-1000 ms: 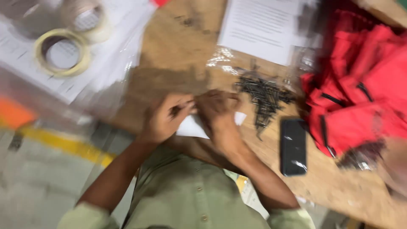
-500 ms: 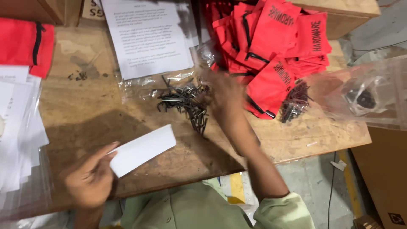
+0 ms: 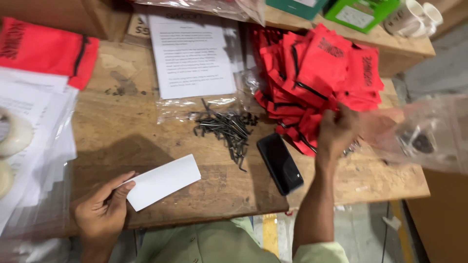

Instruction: The person organizes hardware items, placing small black fasteners into red bags and folding instruction sheets on a wooden table.

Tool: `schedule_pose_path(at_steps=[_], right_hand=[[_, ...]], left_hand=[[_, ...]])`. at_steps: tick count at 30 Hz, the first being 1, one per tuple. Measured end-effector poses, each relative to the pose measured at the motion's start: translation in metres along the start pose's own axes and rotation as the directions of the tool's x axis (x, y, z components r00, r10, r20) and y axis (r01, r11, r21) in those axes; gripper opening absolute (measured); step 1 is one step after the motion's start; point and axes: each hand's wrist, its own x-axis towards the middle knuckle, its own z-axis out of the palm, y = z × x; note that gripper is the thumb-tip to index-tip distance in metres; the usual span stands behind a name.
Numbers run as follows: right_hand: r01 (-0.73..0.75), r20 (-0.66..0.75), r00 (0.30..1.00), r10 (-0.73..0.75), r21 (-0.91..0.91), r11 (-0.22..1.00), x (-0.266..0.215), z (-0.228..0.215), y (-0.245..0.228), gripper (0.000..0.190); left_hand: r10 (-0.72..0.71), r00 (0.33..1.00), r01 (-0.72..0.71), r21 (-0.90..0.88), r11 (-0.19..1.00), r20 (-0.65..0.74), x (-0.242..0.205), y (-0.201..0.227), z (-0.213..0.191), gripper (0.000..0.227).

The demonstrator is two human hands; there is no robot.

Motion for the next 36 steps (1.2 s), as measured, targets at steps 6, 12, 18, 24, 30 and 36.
schedule_pose_path(at_steps=[6,12,18,24,30,36], right_hand=[[0.47,-0.016,0.876,-0.482,0.252,0.846,-0.031,-0.068,-0.209,0.041],[0.413,0.448,0.422,-0.788,0.678,0.608,-0.131,0.017,-0.345,0.046],[0.061,0.22,0.365,-0.905,0.964,0.258,-0.13,0.037,-0.335,0.034],[-0.861,0.855,0.132,-0.501,0.349,0.369,-0.089,-0.005,-0.267,0.074],[-0.616,0.791,0.53,-0.304,0.606,0.503,-0.117,-0.015,-0.208,0.09],[-0.617,0.745,0.633,-0.21,0.65,0.444,-0.166,0.026,-0.149,0.032]], left_hand=[[0.162,0.936,-0.115,0.162,0.98,-0.314,-0.019,-0.022,-0.046,0.015],[0.052,0.776,-0.137,-0.088,0.987,-0.629,-0.041,-0.004,-0.08,0.016],[-0.064,0.843,0.129,0.084,0.988,-0.534,-0.032,-0.002,-0.082,0.017],[-0.153,0.978,0.158,0.026,0.987,-0.139,0.011,-0.011,-0.026,0.025],[0.039,0.999,-0.037,0.06,0.998,-0.032,0.022,0.009,0.013,0.045],[0.26,0.956,-0.292,0.414,0.862,0.134,0.02,-0.013,0.018,0.045]])
